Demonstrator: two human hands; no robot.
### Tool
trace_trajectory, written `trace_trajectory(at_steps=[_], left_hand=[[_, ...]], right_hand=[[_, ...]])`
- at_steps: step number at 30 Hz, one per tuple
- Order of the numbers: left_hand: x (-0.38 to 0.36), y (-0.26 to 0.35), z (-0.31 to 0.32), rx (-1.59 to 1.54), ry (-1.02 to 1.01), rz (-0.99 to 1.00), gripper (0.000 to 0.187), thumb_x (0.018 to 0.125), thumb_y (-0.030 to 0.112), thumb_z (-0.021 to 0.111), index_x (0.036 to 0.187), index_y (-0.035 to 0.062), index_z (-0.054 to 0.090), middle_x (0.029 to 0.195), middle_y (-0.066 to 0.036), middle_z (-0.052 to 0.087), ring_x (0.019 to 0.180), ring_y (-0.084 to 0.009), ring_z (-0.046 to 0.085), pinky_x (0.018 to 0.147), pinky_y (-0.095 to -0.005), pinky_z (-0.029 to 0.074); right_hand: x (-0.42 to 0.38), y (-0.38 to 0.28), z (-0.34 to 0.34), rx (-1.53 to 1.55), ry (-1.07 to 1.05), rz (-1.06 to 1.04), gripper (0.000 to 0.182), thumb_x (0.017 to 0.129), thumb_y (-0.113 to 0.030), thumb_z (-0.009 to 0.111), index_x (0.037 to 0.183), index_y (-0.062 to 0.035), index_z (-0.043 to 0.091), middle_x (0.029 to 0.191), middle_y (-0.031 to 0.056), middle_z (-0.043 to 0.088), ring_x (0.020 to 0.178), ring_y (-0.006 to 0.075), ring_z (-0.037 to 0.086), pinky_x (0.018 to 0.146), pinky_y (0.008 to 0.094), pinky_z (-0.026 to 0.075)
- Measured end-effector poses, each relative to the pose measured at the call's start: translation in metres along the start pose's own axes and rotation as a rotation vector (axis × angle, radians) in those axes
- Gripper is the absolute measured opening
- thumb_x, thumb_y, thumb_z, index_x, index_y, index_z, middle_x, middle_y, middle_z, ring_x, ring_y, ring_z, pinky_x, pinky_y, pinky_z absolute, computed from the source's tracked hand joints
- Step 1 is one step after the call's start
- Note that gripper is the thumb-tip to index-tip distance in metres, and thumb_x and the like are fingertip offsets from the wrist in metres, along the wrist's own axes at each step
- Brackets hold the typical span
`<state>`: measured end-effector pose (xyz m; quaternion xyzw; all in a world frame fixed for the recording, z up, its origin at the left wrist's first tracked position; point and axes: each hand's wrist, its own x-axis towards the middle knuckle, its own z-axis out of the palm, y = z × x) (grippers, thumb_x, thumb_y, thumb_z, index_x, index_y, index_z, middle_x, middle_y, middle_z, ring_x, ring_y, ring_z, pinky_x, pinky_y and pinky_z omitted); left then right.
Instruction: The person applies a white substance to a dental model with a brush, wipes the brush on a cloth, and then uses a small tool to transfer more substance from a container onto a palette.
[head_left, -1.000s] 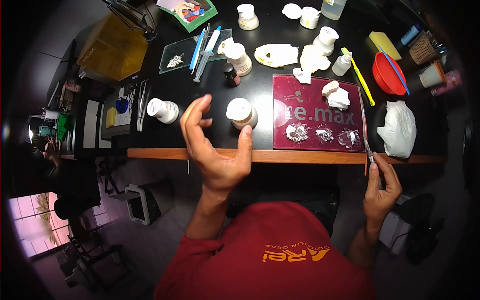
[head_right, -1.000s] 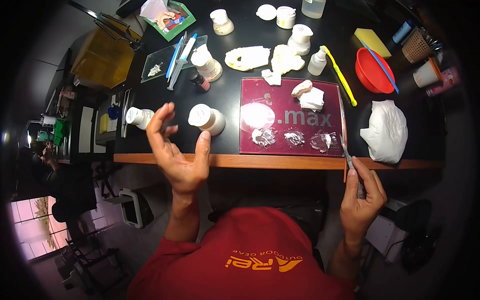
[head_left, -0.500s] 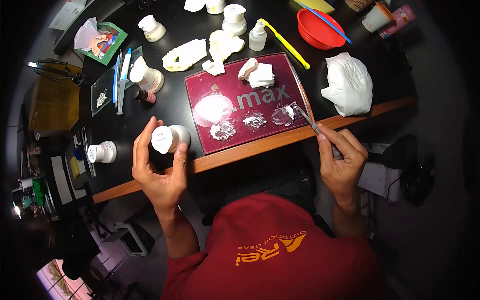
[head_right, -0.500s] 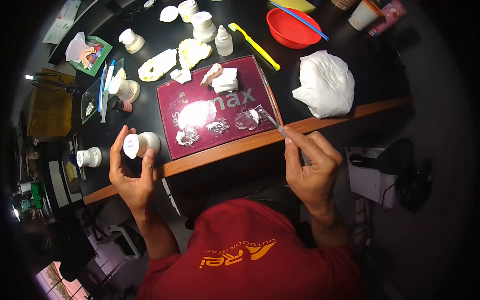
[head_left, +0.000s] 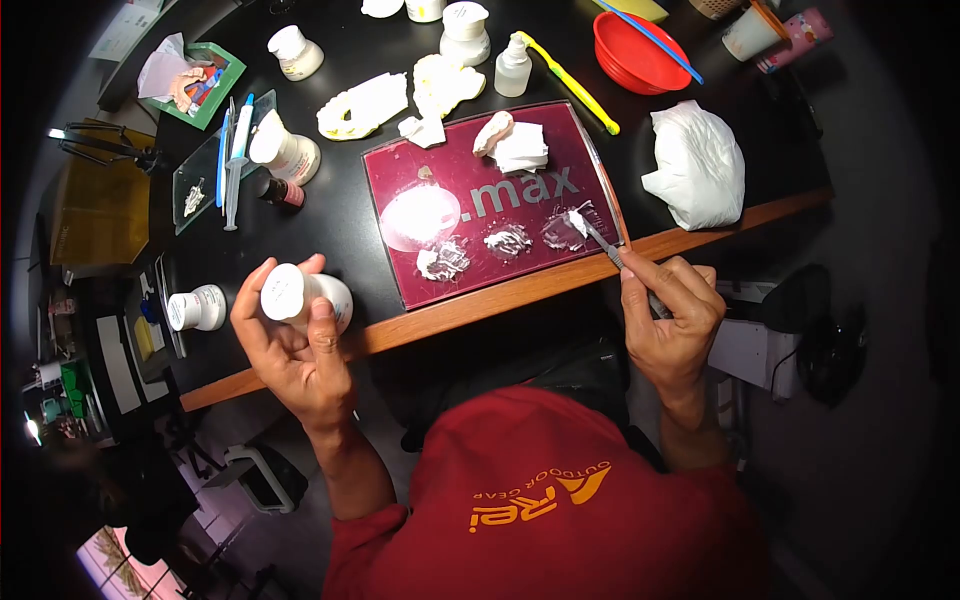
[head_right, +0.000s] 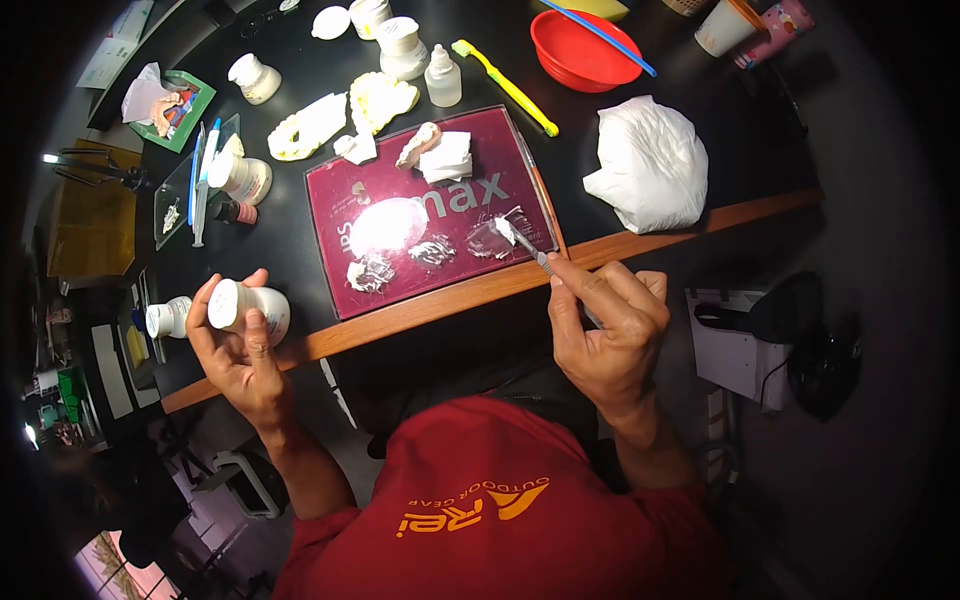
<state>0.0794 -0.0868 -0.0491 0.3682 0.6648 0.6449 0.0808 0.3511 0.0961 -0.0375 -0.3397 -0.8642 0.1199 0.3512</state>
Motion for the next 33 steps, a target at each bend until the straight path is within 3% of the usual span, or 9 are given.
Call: trace_trajectory(at_steps=[7,13,16,26,28,33], left_hand=[[0.008,0.006,0.013,-0.028,0.033,0.018,0.053,0.097,0.011,0.061,0.145,-0.0016,0.043,0.11,-0.015,0.063,0.097,-0.0176,0.061,0.092,-0.0336,0.051],[0.014,0.016,0.019,-0.193,-0.013,-0.042,0.065,0.085,0.025,0.059,0.141,-0.0067,0.052,0.107,-0.014,0.064,0.095,-0.0171,0.061,0.09,-0.0325,0.049],[0.014,0.016,0.021,-0.135,-0.035,-0.052,0.068,0.086,0.032,0.059,0.141,-0.0076,0.053,0.107,-0.015,0.063,0.096,-0.0207,0.062,0.09,-0.034,0.05],[0.01,0.006,0.017,-0.095,-0.054,-0.063,0.066,0.086,0.031,0.061,0.139,-0.0072,0.056,0.107,-0.015,0.063,0.098,-0.0207,0.062,0.091,-0.0344,0.05],[0.01,0.005,0.016,-0.083,-0.054,-0.076,0.066,0.086,0.031,0.06,0.139,-0.0073,0.056,0.107,-0.015,0.063,0.098,-0.0208,0.062,0.091,-0.0345,0.049],[0.005,-0.001,0.013,-0.076,-0.033,-0.072,0.066,0.086,0.031,0.059,0.139,-0.0074,0.056,0.106,-0.015,0.063,0.099,-0.0209,0.062,0.091,-0.0345,0.049]], right_hand=[[0.005,0.001,-0.002,0.077,-0.048,0.064,0.018,0.085,-0.005,0.08,0.102,-0.0079,0.084,0.063,0.0002,0.063,0.053,0.0154,0.047,0.067,0.0334,0.033],[0.009,0.003,-0.007,0.224,-0.059,0.172,0.014,0.086,-0.006,0.078,0.1,-0.0066,0.083,0.07,0.0037,0.07,0.058,0.0177,0.059,0.068,0.0317,0.039],[0.011,0.004,-0.011,0.21,-0.059,0.166,0.014,0.086,-0.006,0.079,0.1,-0.0061,0.082,0.074,0.005,0.073,0.061,0.0178,0.061,0.069,0.0322,0.041],[0.046,0.028,-0.034,0.169,-0.249,-0.02,0.007,0.088,-0.005,0.079,0.094,-0.0015,0.078,0.079,0.0101,0.074,0.071,0.0248,0.07,0.07,0.0341,0.047],[0.061,0.028,-0.04,0.268,-0.301,0.073,0.006,0.091,-0.002,0.077,0.094,0.0027,0.075,0.083,0.0132,0.074,0.073,0.0231,0.072,0.066,0.0321,0.052],[0.061,0.035,-0.04,0.344,-0.376,-0.083,0.008,0.089,0.003,0.079,0.096,0.0031,0.075,0.086,0.0139,0.075,0.075,0.0208,0.074,0.067,0.0295,0.055]])
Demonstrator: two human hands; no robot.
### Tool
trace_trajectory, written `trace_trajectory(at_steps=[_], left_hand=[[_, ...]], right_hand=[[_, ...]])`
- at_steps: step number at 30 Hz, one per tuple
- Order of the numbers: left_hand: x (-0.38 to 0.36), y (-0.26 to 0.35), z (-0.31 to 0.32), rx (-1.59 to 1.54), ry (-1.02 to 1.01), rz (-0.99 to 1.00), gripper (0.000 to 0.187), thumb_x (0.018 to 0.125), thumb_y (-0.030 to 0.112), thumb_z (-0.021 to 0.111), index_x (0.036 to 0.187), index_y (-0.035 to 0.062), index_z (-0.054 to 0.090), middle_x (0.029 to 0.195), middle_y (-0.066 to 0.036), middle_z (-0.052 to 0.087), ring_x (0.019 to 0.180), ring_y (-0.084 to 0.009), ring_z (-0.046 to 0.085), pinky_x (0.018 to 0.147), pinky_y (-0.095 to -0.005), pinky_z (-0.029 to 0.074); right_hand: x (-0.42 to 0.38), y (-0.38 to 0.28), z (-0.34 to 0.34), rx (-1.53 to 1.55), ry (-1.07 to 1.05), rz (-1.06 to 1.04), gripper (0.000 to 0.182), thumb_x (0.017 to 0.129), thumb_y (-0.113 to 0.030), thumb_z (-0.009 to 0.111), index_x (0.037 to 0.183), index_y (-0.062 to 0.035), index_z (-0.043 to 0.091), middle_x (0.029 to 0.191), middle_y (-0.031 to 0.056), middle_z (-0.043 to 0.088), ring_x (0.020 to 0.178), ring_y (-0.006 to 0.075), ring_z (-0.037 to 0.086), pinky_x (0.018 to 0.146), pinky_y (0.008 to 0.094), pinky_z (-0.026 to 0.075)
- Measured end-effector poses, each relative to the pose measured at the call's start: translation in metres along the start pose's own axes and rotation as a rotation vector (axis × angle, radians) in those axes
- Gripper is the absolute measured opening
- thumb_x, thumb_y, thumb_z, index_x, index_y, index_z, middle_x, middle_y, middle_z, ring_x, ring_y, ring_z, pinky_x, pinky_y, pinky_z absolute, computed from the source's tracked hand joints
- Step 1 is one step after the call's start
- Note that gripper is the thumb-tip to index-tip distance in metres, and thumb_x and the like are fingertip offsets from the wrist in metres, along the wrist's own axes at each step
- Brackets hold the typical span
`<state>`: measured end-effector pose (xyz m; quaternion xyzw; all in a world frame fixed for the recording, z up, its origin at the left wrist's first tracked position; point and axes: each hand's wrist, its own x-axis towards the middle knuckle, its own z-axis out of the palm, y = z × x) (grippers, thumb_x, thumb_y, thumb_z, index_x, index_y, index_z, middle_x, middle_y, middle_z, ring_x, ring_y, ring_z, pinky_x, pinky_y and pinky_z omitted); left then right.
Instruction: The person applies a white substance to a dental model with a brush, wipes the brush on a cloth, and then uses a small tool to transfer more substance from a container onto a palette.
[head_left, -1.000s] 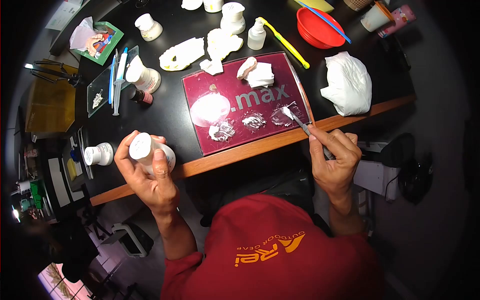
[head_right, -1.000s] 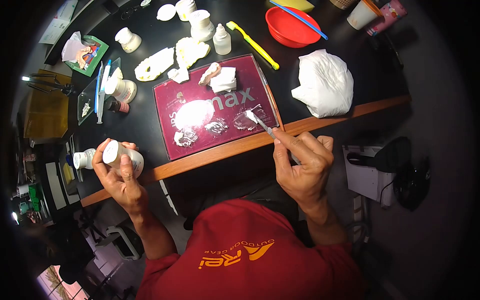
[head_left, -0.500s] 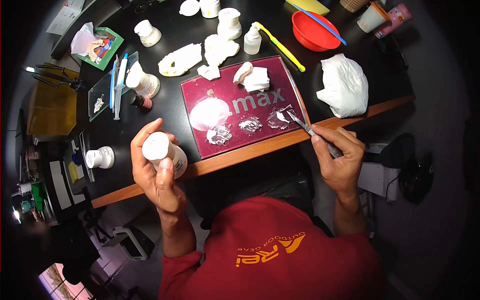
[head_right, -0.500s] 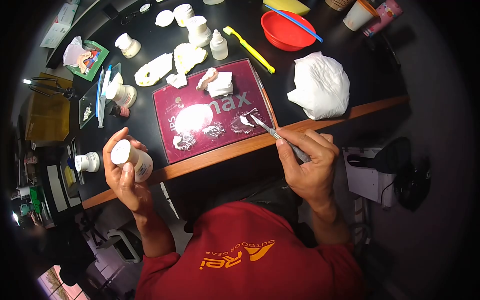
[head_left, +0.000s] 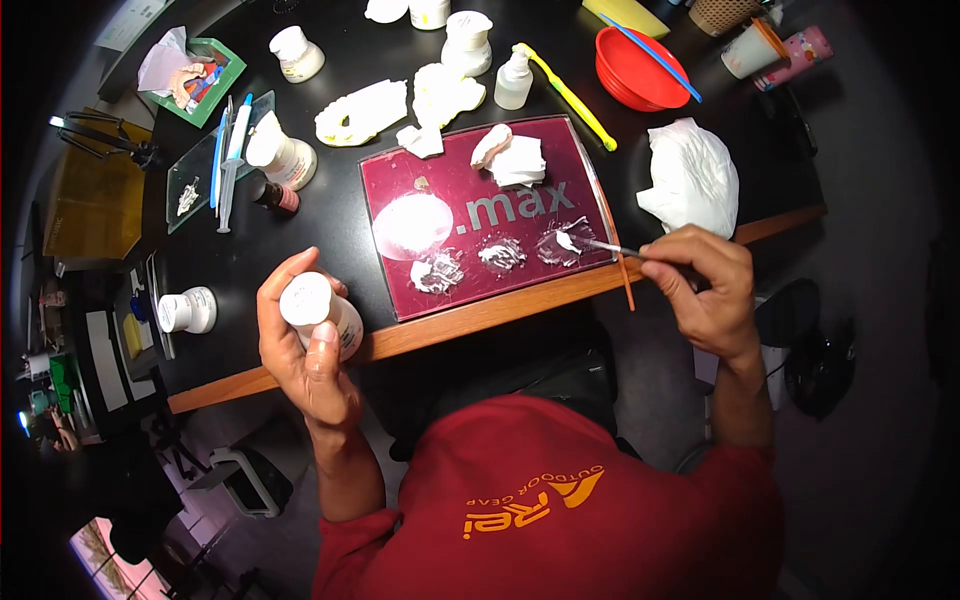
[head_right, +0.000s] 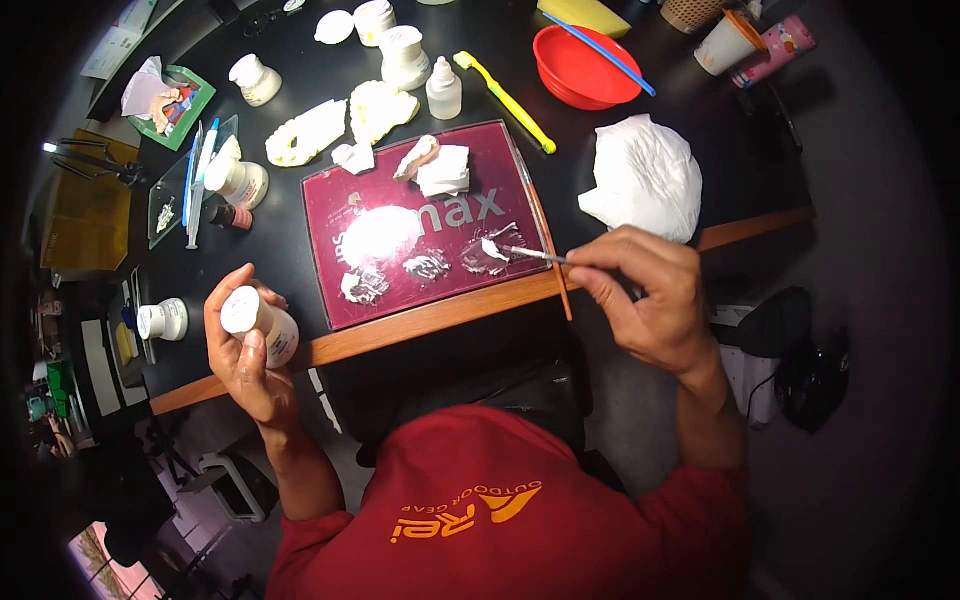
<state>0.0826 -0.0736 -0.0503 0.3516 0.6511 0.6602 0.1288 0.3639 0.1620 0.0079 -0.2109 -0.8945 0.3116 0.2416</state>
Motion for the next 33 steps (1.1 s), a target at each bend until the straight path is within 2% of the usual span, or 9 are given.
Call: trace_trajectory(at_steps=[7,10,31,33], left_hand=[[-0.001,0.0,0.001,0.019,-0.012,0.002,0.066,0.085,0.032,0.06,0.139,-0.0071,0.056,0.106,-0.015,0.062,0.099,-0.0209,0.061,0.092,-0.0335,0.048],[-0.001,0.0,0.006,0.034,0.044,0.005,0.065,0.081,0.03,0.06,0.134,-0.0074,0.06,0.104,-0.014,0.065,0.095,-0.0173,0.062,0.087,-0.031,0.048],[-0.004,0.002,0.005,0.068,0.051,-0.012,0.066,0.08,0.031,0.06,0.133,-0.0073,0.06,0.105,-0.014,0.065,0.094,-0.0164,0.062,0.086,-0.0294,0.048],[-0.004,0.001,0.004,0.044,0.036,0.007,0.063,0.082,0.028,0.06,0.134,-0.0073,0.059,0.106,-0.014,0.065,0.095,-0.0166,0.062,0.087,-0.0299,0.049]], right_hand=[[-0.016,0.018,0.015,0.036,0.057,-0.142,0.015,0.083,0.009,0.082,0.096,0.0022,0.077,0.091,0.0137,0.075,0.076,0.0196,0.074,0.064,0.0281,0.057],[-0.018,0.019,0.02,0.02,0.062,-0.125,0.015,0.083,0.009,0.082,0.095,0.0022,0.077,0.092,0.0128,0.074,0.077,0.0195,0.074,0.065,0.0278,0.057],[-0.017,0.01,0.032,-0.119,0.209,-0.139,0.013,0.085,0.006,0.081,0.097,0.0029,0.076,0.091,0.0122,0.074,0.078,0.0224,0.074,0.067,0.0296,0.057],[-0.018,0.007,0.03,-0.142,0.22,-0.107,0.01,0.088,0.006,0.078,0.097,0.0031,0.076,0.09,0.0116,0.073,0.074,0.0199,0.073,0.063,0.0282,0.055]])
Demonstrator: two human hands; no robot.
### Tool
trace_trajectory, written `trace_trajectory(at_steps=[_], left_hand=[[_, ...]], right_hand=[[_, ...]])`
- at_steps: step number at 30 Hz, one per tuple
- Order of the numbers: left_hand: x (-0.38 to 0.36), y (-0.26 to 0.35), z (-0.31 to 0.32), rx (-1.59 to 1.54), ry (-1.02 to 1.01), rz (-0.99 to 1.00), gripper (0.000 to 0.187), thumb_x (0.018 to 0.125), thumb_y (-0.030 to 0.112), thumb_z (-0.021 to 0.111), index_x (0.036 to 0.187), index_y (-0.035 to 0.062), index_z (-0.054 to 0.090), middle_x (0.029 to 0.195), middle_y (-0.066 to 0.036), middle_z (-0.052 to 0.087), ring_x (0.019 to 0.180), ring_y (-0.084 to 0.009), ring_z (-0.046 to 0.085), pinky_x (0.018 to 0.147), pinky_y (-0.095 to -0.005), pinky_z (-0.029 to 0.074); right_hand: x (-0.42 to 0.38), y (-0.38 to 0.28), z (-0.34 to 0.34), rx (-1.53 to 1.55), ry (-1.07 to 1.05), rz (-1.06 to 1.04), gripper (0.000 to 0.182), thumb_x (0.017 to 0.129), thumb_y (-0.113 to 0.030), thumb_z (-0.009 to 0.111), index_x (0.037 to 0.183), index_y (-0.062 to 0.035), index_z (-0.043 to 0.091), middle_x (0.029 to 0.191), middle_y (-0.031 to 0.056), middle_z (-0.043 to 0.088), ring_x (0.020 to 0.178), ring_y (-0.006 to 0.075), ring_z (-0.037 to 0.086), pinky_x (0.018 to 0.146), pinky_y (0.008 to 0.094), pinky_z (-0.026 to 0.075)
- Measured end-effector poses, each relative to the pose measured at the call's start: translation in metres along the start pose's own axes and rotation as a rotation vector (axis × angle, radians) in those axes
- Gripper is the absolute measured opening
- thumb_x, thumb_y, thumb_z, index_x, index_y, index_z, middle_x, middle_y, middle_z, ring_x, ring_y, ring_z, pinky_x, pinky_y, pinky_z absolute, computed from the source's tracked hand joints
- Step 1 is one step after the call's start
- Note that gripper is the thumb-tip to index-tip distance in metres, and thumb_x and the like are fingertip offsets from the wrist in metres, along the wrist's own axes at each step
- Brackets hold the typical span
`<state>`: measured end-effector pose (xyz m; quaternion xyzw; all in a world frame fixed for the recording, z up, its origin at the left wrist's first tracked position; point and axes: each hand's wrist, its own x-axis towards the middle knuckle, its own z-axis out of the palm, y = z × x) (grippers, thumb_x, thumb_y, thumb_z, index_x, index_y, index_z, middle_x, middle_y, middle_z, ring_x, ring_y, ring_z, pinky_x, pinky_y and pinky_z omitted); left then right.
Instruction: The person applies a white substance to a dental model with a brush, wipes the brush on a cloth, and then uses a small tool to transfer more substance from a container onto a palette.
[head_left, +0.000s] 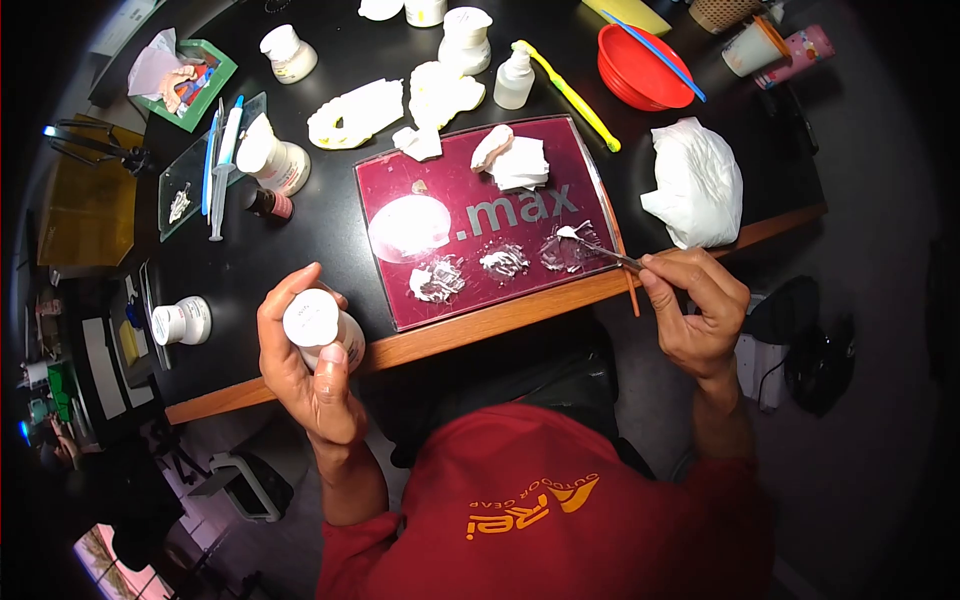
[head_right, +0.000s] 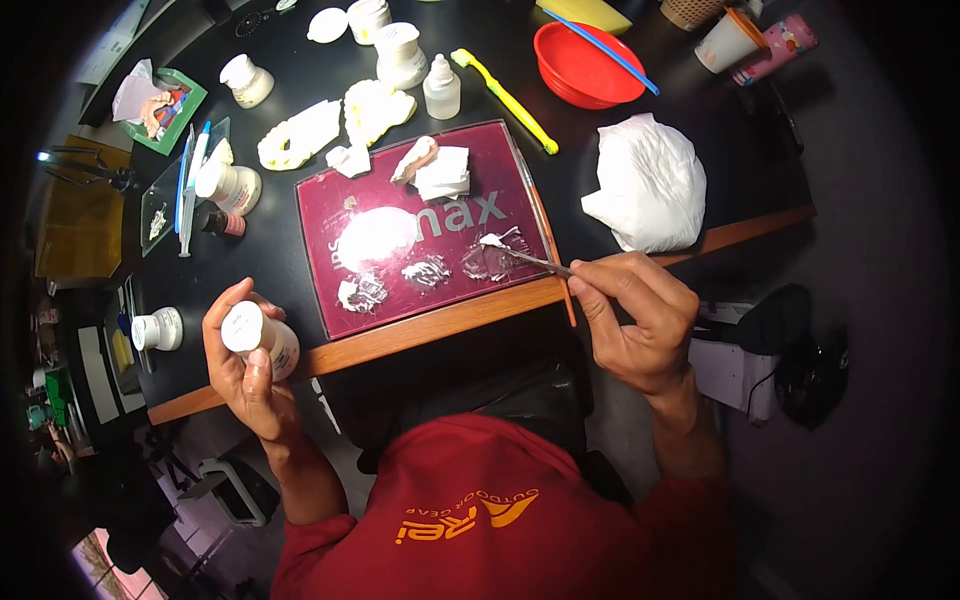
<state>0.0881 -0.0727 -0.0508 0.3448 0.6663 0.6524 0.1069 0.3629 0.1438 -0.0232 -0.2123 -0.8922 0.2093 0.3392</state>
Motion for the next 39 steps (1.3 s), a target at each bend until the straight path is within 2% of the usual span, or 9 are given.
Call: trace_trajectory(at_steps=[5,7,14,20,21,24,26,28,39], left_hand=[[0.006,0.004,-0.001,0.054,-0.021,0.047,0.047,0.094,0.012,0.066,0.137,-0.0056,0.057,0.116,-0.015,0.065,0.103,-0.0191,0.065,0.095,-0.033,0.051],[0.011,0.003,-0.002,0.108,-0.002,0.07,0.044,0.098,0.004,0.07,0.138,-0.0047,0.056,0.12,-0.015,0.065,0.109,-0.021,0.066,0.099,-0.0346,0.052],[0.015,-0.002,-0.002,0.229,-0.014,0.033,0.046,0.094,-0.002,0.075,0.136,-0.0053,0.058,0.129,-0.018,0.064,0.125,-0.026,0.064,0.107,-0.0379,0.051],[0.008,0.02,0.007,0.606,0.23,0.486,0.059,0.082,-0.002,0.082,0.137,-0.0059,0.062,0.126,-0.016,0.064,0.101,-0.0213,0.062,0.086,-0.0325,0.051],[-0.007,0.028,0.01,0.501,0.21,0.401,0.056,0.08,0.0,0.082,0.134,-0.0049,0.067,0.116,-0.013,0.063,0.087,-0.0173,0.054,0.073,-0.0302,0.045],[-0.016,0.053,0.029,0.455,-0.35,0.35,0.053,0.078,0.011,0.081,0.129,-0.0017,0.073,0.099,-0.011,0.058,0.085,-0.0222,0.052,0.071,-0.034,0.04],[-0.008,0.062,0.057,0.645,-0.387,0.455,0.053,0.075,0.02,0.081,0.125,0.0028,0.075,0.098,-0.013,0.054,0.093,-0.0264,0.049,0.084,-0.0382,0.037],[-0.008,0.059,0.078,0.689,-0.412,0.441,0.053,0.08,0.027,0.076,0.126,0.001,0.073,0.113,-0.014,0.057,0.11,-0.0323,0.048,0.094,-0.0496,0.031],[0.007,0.047,0.111,0.752,-0.45,0.455,0.046,0.076,0.02,0.075,0.116,-0.0014,0.074,0.114,-0.017,0.056,0.111,-0.0355,0.049,0.096,-0.053,0.028]], right_hand=[[-0.004,-0.025,0.004,0.055,0.041,0.233,0.011,0.094,0.005,0.07,0.103,0.0029,0.076,0.086,0.0083,0.071,0.061,0.0093,0.057,0.051,0.0251,0.04],[-0.006,-0.037,0.005,0.054,0.015,0.329,0.013,0.095,0.005,0.069,0.106,0.0039,0.076,0.085,0.0091,0.07,0.067,0.0113,0.06,0.058,0.026,0.044],[-0.016,-0.053,0.018,-0.049,0.058,0.358,0.025,0.096,0.005,0.068,0.119,0.0007,0.077,0.081,0.0056,0.062,0.056,0.0085,0.048,0.049,0.0278,0.035],[-0.022,-0.063,0.025,-0.036,0.068,0.37,0.028,0.097,0.007,0.065,0.124,0.0047,0.074,0.086,0.0095,0.062,0.068,0.0152,0.06,0.058,0.0302,0.046],[-0.022,-0.064,0.026,-0.036,0.064,0.372,0.028,0.097,0.007,0.065,0.124,0.005,0.073,0.086,0.0101,0.062,0.07,0.0166,0.061,0.06,0.0309,0.048],[-0.027,-0.065,0.029,-0.035,0.06,0.378,0.029,0.097,0.008,0.065,0.124,0.0058,0.073,0.087,0.0109,0.062,0.073,0.019,0.063,0.064,0.0321,0.05],[-0.027,-0.064,0.031,-0.039,0.062,0.372,0.029,0.096,0.008,0.065,0.125,0.0061,0.073,0.087,0.0111,0.062,0.073,0.0196,0.063,0.064,0.0326,0.05],[-0.027,-0.064,0.031,-0.052,0.069,0.364,0.03,0.096,0.008,0.065,0.125,0.0063,0.072,0.086,0.0111,0.062,0.073,0.0198,0.063,0.064,0.0329,0.05],[-0.031,-0.058,0.033,-0.016,0.088,0.331,0.033,0.094,0.009,0.067,0.126,0.0057,0.072,0.086,0.011,0.061,0.07,0.0196,0.062,0.061,0.0324,0.05]])
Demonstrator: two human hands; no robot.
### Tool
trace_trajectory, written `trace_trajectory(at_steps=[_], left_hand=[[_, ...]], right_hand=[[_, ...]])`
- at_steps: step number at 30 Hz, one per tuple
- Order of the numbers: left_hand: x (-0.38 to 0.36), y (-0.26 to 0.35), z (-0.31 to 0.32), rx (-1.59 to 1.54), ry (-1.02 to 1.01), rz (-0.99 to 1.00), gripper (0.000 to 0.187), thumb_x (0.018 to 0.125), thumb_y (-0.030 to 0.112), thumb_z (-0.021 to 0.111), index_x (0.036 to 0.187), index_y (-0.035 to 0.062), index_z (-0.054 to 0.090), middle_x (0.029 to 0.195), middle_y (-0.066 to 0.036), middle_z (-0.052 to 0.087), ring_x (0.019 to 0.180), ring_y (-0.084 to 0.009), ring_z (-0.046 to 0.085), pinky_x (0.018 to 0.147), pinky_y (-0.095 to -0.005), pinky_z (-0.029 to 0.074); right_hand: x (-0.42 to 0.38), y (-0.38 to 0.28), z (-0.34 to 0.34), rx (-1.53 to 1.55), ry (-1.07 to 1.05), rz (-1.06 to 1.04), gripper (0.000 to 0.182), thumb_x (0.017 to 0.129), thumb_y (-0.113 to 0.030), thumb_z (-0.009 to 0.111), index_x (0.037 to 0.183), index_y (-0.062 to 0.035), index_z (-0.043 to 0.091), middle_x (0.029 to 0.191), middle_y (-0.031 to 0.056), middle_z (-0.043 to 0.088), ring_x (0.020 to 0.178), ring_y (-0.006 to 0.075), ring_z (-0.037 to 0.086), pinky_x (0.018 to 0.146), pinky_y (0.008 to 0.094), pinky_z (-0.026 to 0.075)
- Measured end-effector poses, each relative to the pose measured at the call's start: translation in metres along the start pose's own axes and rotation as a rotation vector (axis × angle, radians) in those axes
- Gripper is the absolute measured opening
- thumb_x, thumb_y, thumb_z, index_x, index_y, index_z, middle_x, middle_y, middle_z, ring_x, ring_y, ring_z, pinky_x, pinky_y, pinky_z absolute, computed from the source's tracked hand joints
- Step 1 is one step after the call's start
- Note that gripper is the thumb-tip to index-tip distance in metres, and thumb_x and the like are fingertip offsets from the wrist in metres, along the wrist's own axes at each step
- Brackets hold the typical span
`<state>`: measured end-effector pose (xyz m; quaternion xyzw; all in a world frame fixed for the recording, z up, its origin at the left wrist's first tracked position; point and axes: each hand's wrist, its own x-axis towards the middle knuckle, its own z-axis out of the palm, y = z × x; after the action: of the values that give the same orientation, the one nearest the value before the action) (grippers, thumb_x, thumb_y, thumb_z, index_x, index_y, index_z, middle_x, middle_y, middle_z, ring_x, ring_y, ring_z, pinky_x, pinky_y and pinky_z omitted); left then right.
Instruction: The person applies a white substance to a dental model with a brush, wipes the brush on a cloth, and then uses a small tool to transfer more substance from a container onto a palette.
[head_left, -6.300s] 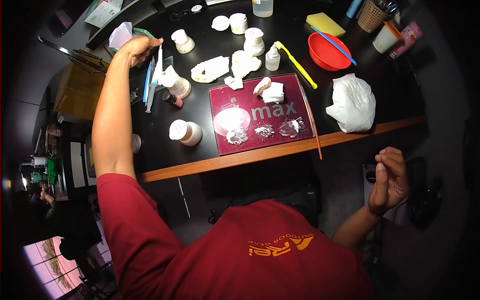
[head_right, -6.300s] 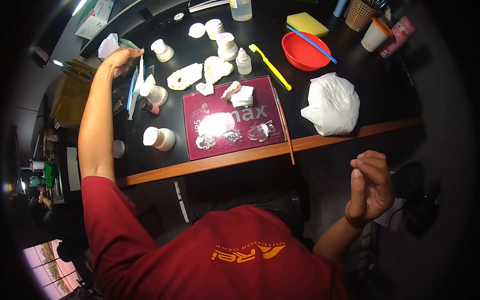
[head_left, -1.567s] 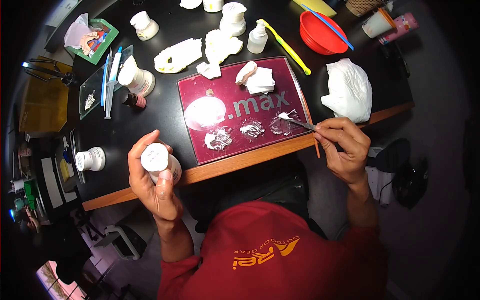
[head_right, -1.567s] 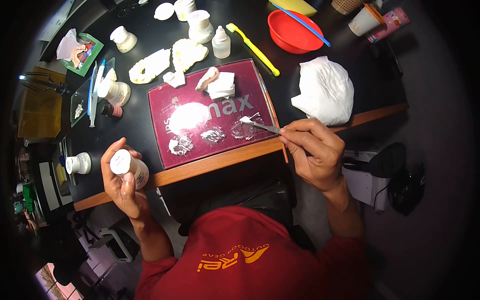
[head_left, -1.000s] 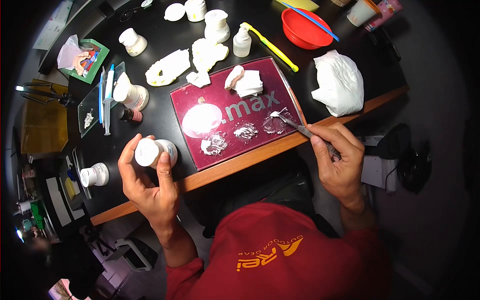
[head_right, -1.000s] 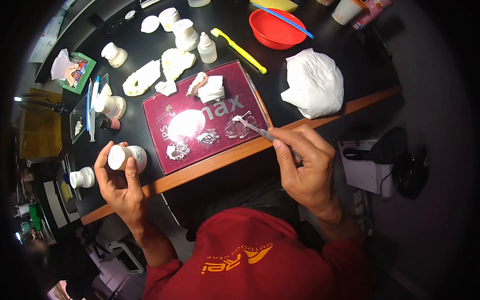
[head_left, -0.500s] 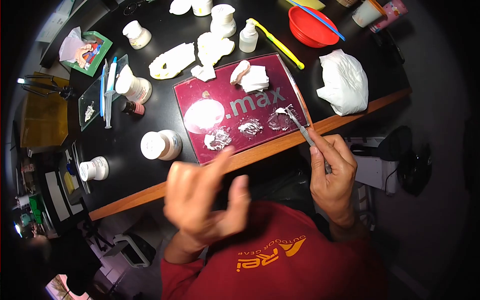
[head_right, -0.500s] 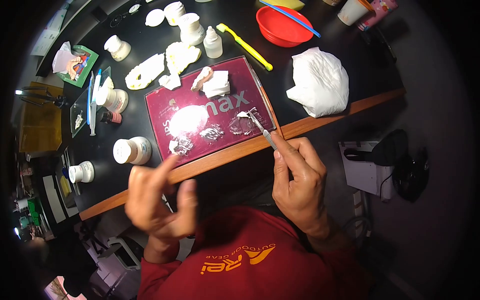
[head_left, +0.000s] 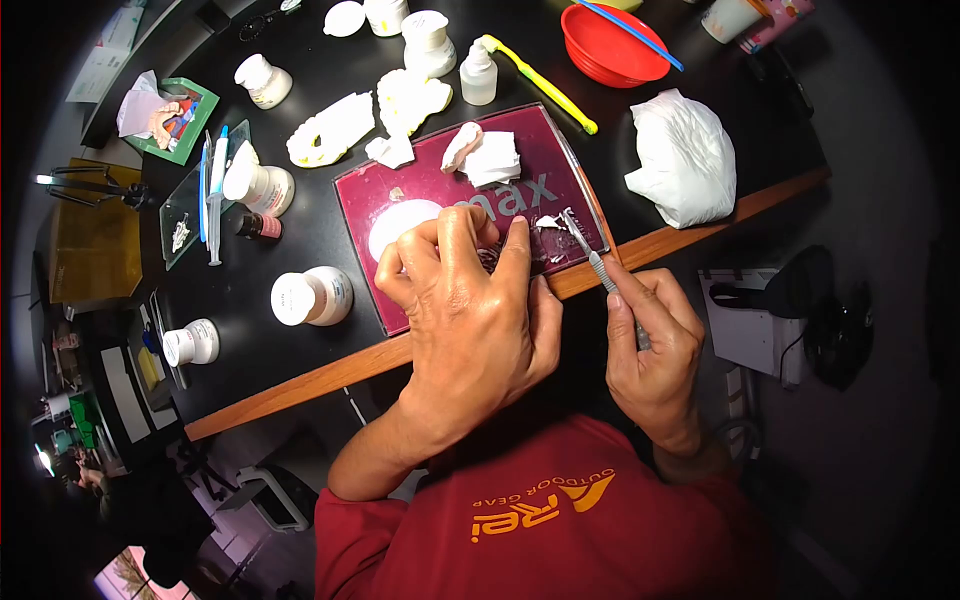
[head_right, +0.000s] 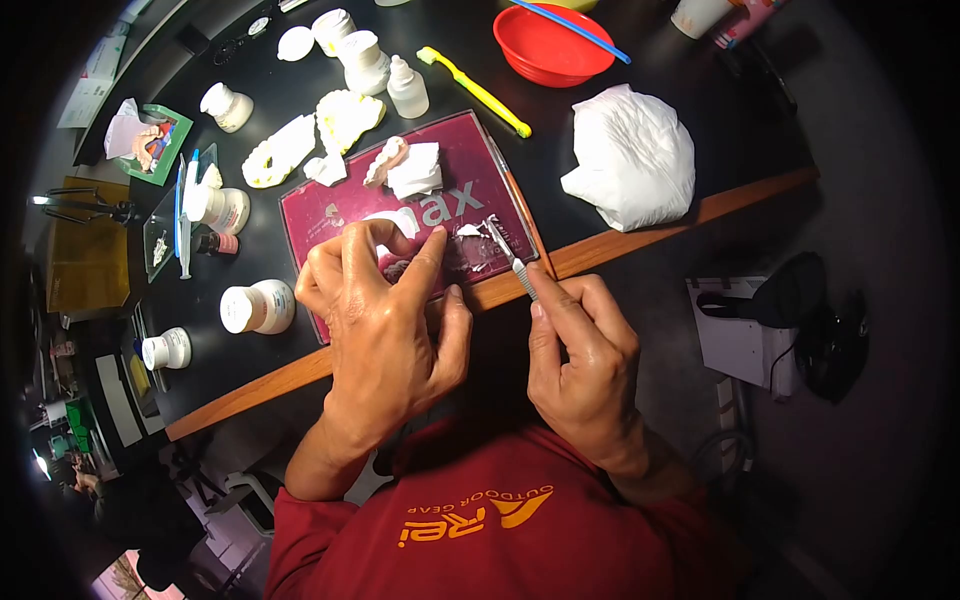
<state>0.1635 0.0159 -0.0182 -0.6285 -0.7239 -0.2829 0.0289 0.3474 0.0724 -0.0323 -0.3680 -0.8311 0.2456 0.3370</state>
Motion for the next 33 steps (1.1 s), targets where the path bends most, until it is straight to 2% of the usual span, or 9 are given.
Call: trace_trajectory(at_steps=[16,28,31,33], left_hand=[[0.005,-0.001,0.003,-0.064,-0.022,0.032,0.044,0.073,0.02,0.073,0.112,-0.0003,0.077,0.109,-0.015,0.054,0.107,-0.034,0.048,0.094,-0.0518,0.028],[0.003,-0.001,-0.001,-0.114,-0.054,0.039,0.048,0.071,0.018,0.074,0.116,0.0011,0.076,0.102,-0.011,0.05,0.101,-0.031,0.047,0.09,-0.0479,0.029],[0.0,-0.002,-0.011,-0.124,-0.049,0.04,0.053,0.071,0.018,0.074,0.121,0.0023,0.074,0.102,-0.011,0.051,0.1,-0.0312,0.046,0.088,-0.047,0.031],[-0.002,-0.007,-0.022,-0.137,-0.037,0.037,0.056,0.07,0.018,0.074,0.124,0.0031,0.073,0.102,-0.011,0.052,0.1,-0.0314,0.046,0.086,-0.0467,0.032]], right_hand=[[0.0,-0.004,0.009,0.068,-0.018,0.002,0.036,0.092,0.01,0.068,0.128,0.0062,0.071,0.088,0.012,0.061,0.072,0.021,0.065,0.062,0.0319,0.053],[0.001,-0.007,0.007,0.179,-0.038,0.155,0.029,0.094,0.007,0.066,0.122,0.0063,0.073,0.087,0.0135,0.065,0.073,0.0213,0.067,0.064,0.032,0.052],[-0.003,0.0,0.007,0.245,-0.036,0.142,0.029,0.1,0.006,0.062,0.128,0.0062,0.072,0.089,0.0037,0.059,0.065,0.0024,0.05,0.054,0.0219,0.039],[-0.006,0.001,0.006,0.335,-0.038,0.208,0.029,0.102,0.005,0.061,0.129,0.0063,0.071,0.091,0.0032,0.059,0.062,0.0013,0.049,0.052,0.0201,0.037]])
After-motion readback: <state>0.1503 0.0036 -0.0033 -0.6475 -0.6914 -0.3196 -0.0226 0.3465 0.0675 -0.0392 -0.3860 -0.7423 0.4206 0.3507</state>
